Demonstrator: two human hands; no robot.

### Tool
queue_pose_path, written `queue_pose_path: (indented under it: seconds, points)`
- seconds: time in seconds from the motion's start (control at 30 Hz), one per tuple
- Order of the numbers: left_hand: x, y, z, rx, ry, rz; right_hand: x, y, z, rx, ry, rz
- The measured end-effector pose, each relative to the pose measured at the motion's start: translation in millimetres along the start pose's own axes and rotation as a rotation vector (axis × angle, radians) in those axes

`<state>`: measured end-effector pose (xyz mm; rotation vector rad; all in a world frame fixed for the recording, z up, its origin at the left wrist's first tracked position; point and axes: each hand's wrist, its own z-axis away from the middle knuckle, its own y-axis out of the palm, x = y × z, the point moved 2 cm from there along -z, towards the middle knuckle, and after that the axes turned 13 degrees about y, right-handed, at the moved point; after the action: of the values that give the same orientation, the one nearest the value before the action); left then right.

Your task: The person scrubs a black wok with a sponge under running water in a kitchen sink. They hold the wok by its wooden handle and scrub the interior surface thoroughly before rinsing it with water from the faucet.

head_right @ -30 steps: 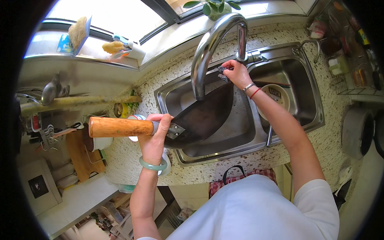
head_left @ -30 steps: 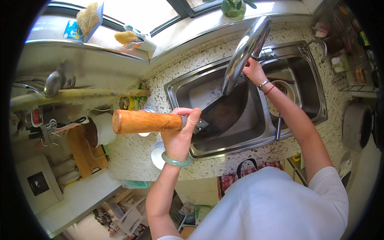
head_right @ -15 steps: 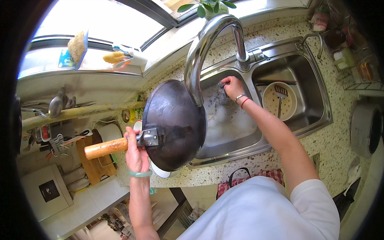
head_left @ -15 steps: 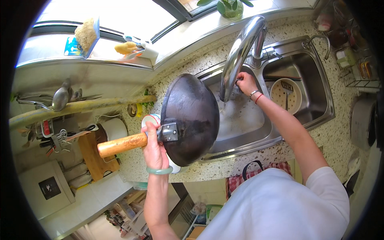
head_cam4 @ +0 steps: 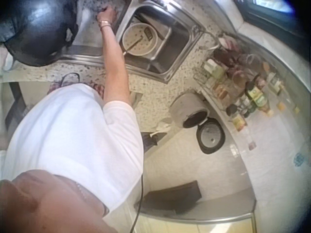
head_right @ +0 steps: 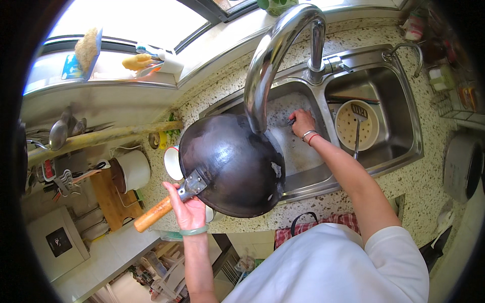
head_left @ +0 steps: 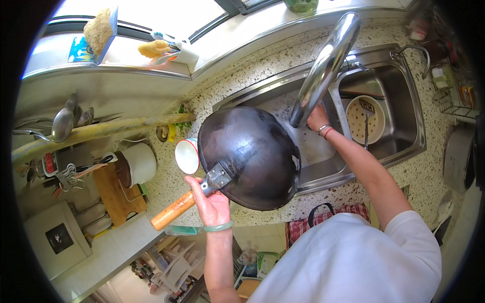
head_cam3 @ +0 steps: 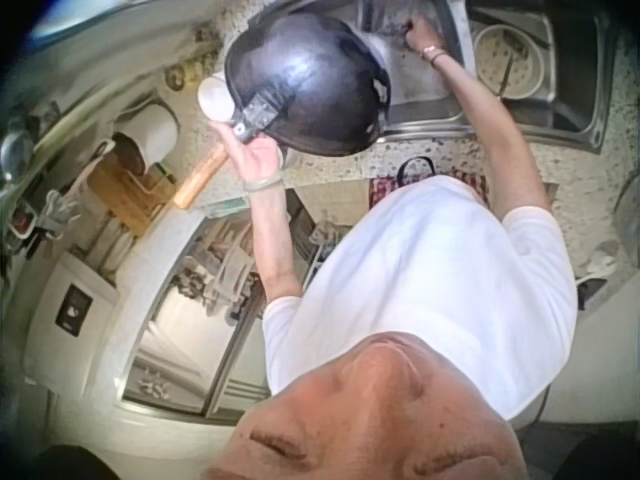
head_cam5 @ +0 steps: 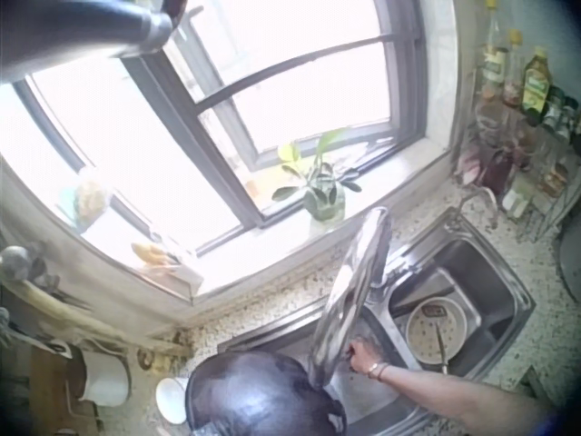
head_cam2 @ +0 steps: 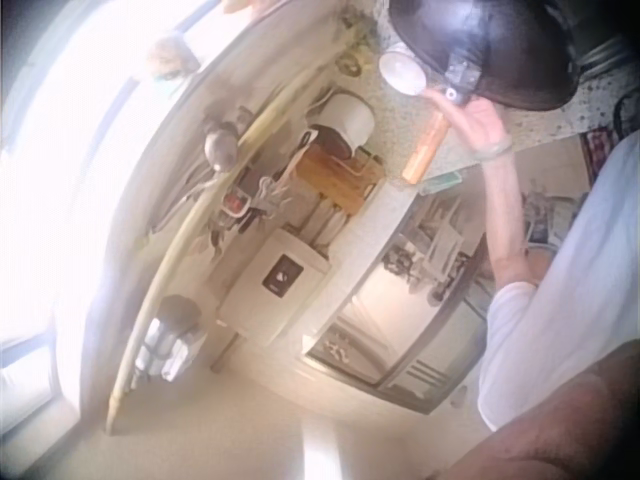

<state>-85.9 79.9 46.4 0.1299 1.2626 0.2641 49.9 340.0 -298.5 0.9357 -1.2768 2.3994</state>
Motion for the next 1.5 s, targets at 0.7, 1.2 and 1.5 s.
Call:
queue_pose_path:
  seconds: [0.7,1.2,1.5]
  points:
    - [74,-31,16,0.0,-0.054,0.018,-13,17,14,0.018,0.026,-0.177]
    - [82,-1,39,0.09,-0.218,0.089,173,-85,119,-0.044,-0.544,-0.46]
    - [108,0,49,0.1,-0.296,0.107,192,-95,188,0.092,-0.827,-0.289]
